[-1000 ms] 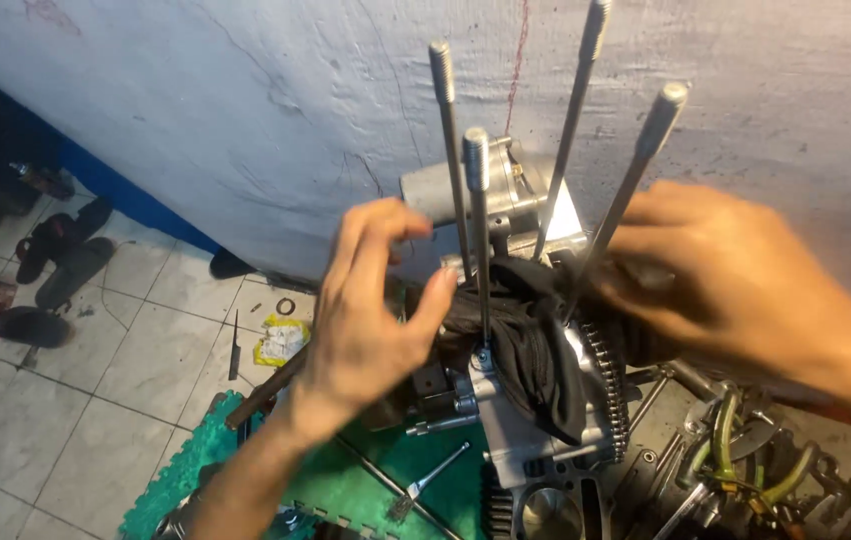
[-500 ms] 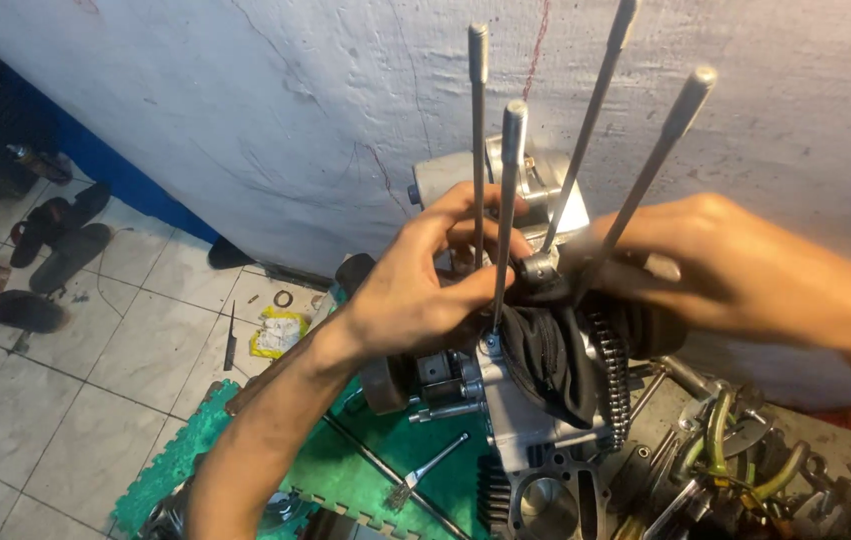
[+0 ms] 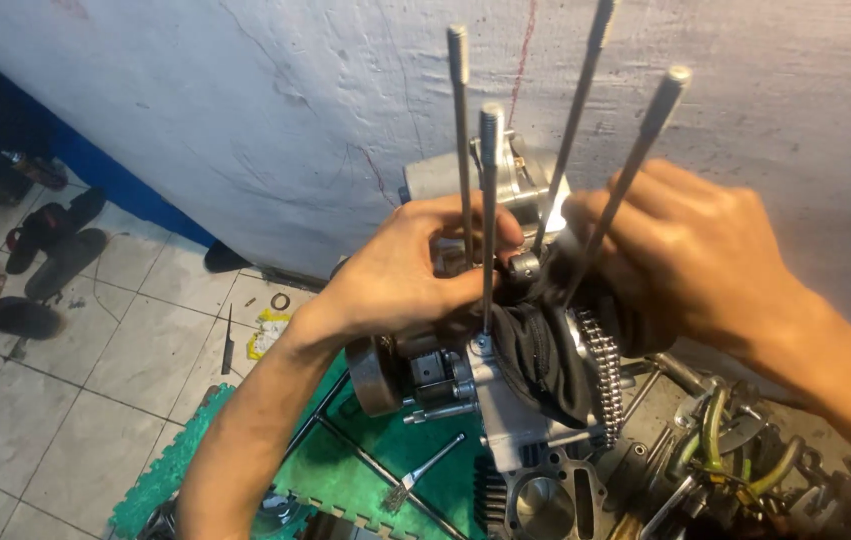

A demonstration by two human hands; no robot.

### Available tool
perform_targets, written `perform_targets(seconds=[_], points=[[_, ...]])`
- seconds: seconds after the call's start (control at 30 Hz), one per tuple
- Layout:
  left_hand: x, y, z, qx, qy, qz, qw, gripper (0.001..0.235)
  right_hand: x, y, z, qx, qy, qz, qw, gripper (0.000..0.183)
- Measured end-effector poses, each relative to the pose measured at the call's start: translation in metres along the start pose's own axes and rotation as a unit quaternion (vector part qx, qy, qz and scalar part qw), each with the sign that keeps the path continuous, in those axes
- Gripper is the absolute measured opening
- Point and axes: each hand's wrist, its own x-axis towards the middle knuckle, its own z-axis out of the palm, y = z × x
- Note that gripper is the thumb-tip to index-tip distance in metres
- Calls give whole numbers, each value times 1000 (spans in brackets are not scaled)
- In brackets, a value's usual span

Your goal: The person works on a small motorcycle engine resting on foam mats on the floor. They stuff a black cloth into the cylinder bore, then pick up a piston and fit piston rings around it by hand, using a small tool to help seat the rings.

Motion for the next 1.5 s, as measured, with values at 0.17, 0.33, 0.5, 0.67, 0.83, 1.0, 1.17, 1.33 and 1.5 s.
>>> perform_targets(seconds=[0.17, 0.33, 0.5, 0.67, 0.83, 1.0, 1.17, 1.33, 1.5], points=[[-4, 19, 2, -54, -16, -63, 996, 31, -5, 7, 2, 191, 4, 93, 977, 28], [-11, 20, 13, -197, 9, -119, 973, 37, -6, 4, -5, 345, 21, 47, 937, 39], [-11, -3, 17, -130, 46, -5, 990, 40, -11, 5, 17, 295, 79, -111, 946, 30], [-5, -8, 22, -255, 40, 16, 966, 43, 13, 9, 17, 358, -102, 39, 927, 39], [1, 5, 19, -208, 42, 31, 977, 51, 28, 4, 5, 374, -68, -140, 914, 28], [-1, 12, 13, 3, 94, 55, 994, 52, 10, 6, 15, 336, 13, -81, 938, 24], [-19, 6, 24, 161, 188, 61, 967, 58, -16, 21, 24, 38, 58, -62, 996, 22], [-29, -8, 20, 258, 187, 149, 936, 20, -16, 25, 13, -163, 114, -181, 963, 28], [-32, 12, 18, 315, 162, 138, 925, 21, -29, 36, 9, -141, -49, -144, 978, 61]])
